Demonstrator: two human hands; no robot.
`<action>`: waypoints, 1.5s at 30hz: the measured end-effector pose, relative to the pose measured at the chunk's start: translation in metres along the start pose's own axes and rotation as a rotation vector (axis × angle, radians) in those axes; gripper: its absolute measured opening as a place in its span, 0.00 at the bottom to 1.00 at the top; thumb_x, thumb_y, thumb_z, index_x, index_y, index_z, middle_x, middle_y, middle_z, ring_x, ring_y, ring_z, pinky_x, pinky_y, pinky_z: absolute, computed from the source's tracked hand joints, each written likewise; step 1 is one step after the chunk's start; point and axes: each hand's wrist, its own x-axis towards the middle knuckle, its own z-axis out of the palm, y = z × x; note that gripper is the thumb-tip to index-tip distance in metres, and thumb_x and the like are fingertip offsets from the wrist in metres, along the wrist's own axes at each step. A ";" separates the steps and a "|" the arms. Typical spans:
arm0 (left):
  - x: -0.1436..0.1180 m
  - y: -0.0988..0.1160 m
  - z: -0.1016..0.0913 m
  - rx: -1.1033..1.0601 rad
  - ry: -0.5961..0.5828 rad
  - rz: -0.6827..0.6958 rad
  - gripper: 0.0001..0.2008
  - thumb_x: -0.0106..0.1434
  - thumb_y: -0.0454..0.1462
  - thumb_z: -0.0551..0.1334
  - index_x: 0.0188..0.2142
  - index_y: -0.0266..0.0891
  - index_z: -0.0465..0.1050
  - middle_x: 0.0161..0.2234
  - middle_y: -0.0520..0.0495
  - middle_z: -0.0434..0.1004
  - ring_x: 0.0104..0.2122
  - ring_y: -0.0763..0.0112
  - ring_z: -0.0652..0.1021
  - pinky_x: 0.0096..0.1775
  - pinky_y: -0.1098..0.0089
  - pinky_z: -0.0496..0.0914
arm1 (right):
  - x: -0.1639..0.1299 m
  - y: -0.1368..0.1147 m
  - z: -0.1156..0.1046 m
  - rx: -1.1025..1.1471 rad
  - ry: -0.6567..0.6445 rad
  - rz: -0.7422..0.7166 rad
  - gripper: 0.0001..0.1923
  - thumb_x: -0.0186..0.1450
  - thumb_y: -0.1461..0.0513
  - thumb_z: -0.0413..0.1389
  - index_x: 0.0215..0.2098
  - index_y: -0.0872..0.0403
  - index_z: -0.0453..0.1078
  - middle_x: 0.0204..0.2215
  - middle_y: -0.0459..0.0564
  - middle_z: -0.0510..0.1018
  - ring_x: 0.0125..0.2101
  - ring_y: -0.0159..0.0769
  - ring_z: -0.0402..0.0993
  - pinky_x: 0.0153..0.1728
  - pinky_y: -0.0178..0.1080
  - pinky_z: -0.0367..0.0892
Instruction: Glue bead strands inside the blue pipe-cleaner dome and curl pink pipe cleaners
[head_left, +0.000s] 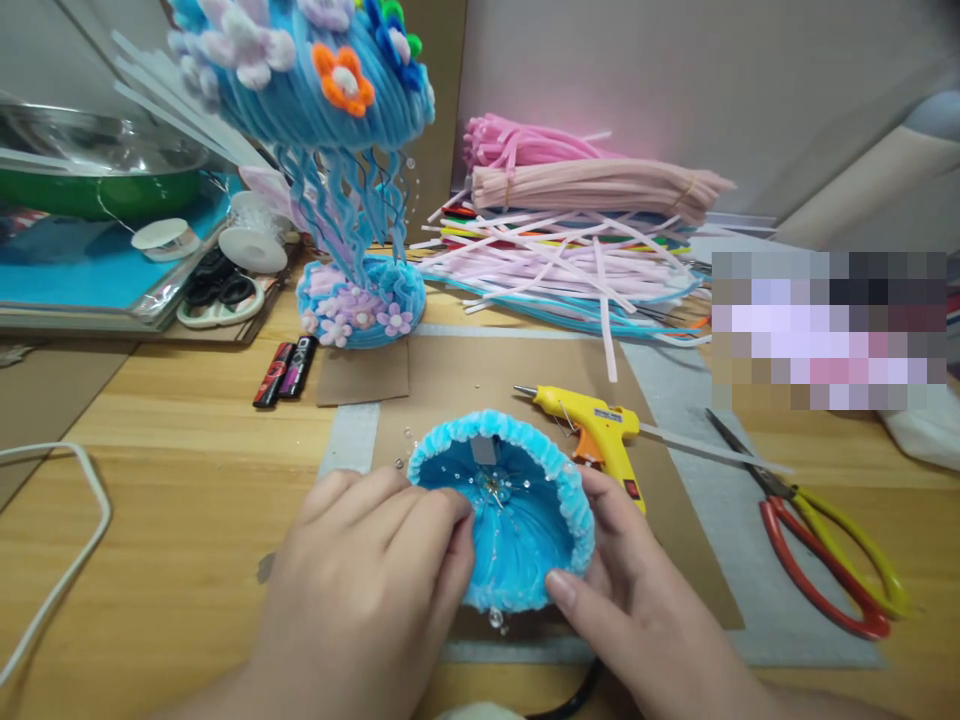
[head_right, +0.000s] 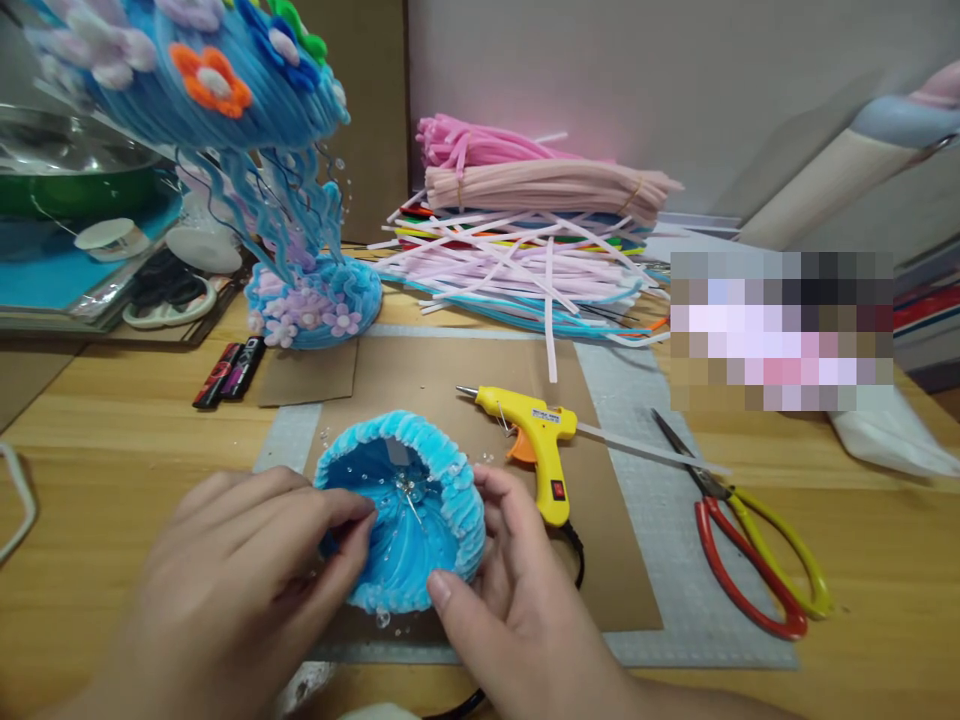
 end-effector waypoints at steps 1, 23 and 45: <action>0.000 0.000 0.000 0.009 0.003 0.004 0.04 0.61 0.35 0.59 0.30 0.40 0.71 0.20 0.53 0.69 0.23 0.65 0.69 0.29 0.63 0.54 | 0.000 0.001 0.000 -0.003 -0.018 -0.006 0.28 0.62 0.56 0.60 0.56 0.40 0.53 0.59 0.50 0.64 0.55 0.43 0.67 0.49 0.44 0.70; -0.005 0.002 0.008 -0.194 -0.149 0.009 0.08 0.66 0.32 0.50 0.42 0.42 0.64 0.28 0.50 0.71 0.29 0.62 0.71 0.31 0.63 0.61 | 0.011 -0.002 -0.007 0.114 0.005 0.054 0.22 0.63 0.59 0.59 0.52 0.44 0.55 0.52 0.49 0.70 0.50 0.41 0.71 0.43 0.42 0.72; -0.007 0.001 0.009 -0.219 -0.227 0.024 0.09 0.65 0.30 0.50 0.40 0.42 0.65 0.28 0.49 0.69 0.29 0.62 0.69 0.32 0.63 0.61 | 0.008 -0.004 -0.004 0.084 0.034 0.052 0.24 0.61 0.58 0.61 0.52 0.45 0.58 0.51 0.50 0.70 0.49 0.41 0.71 0.47 0.45 0.70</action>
